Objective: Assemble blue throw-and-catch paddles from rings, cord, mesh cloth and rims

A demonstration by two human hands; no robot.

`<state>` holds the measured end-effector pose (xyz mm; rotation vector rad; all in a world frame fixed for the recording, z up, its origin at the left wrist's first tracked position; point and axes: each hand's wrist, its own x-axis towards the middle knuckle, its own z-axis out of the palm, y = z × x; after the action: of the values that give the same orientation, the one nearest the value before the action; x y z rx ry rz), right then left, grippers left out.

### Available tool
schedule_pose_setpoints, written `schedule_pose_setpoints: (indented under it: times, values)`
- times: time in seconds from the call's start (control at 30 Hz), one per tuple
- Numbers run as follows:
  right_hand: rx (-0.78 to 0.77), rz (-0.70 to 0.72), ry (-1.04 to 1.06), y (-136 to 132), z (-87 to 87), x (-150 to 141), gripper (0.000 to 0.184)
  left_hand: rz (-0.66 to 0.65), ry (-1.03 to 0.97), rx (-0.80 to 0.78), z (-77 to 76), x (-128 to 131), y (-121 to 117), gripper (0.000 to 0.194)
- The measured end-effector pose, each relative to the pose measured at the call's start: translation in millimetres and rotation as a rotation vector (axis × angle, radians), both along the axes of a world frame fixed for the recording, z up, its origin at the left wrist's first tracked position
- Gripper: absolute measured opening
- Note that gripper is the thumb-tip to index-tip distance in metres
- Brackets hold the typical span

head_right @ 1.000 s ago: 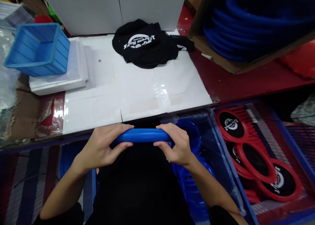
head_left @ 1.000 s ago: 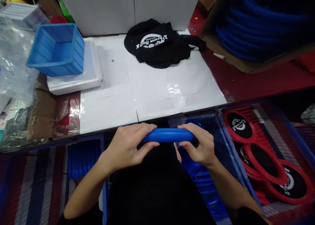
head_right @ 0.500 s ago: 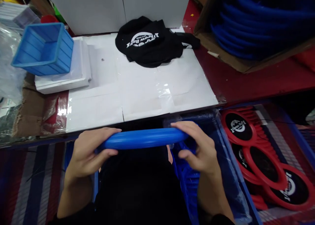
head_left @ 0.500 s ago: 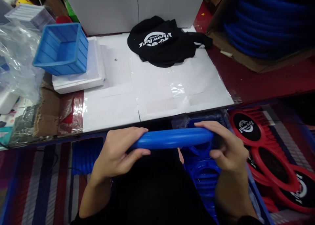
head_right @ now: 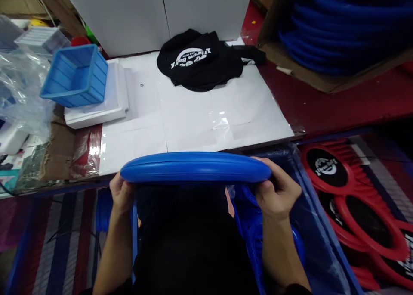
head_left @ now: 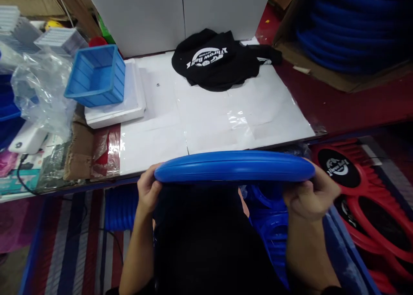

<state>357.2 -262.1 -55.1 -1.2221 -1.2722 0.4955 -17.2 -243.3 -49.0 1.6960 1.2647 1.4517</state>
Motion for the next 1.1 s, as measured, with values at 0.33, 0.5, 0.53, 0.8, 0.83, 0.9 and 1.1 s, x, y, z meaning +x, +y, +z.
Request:
schedule_pose_setpoints:
  times: [0.33,0.5,0.53,0.8,0.83,0.9,1.1]
  values:
    - [0.022,0.384,-0.315,-4,55.4,-14,0.053,-0.264,0.068,0.229,30.2,15,-6,0.041]
    - [0.142,0.617,-0.444,14,88.2,-39,0.048,-0.391,0.098,0.198,44.0,2,5,0.042]
    - [0.126,0.648,-0.454,19,85.7,-40,0.05,-0.392,0.093,0.177,39.1,-2,6,0.042]
    - [-0.064,0.749,-0.389,24,56.8,-38,0.04,-0.346,0.016,0.078,7.0,-25,5,0.038]
    - [-0.063,0.729,-0.39,23,57.3,-41,0.038,-0.36,0.053,0.037,14.5,-22,4,0.037]
    - [-0.054,0.707,-0.433,22,61.5,-48,0.037,-0.394,0.218,-0.021,36.8,-10,1,0.043]
    - [0.074,0.797,-0.584,21,78.7,-65,0.049,-0.601,0.552,0.15,94.7,32,0,0.047]
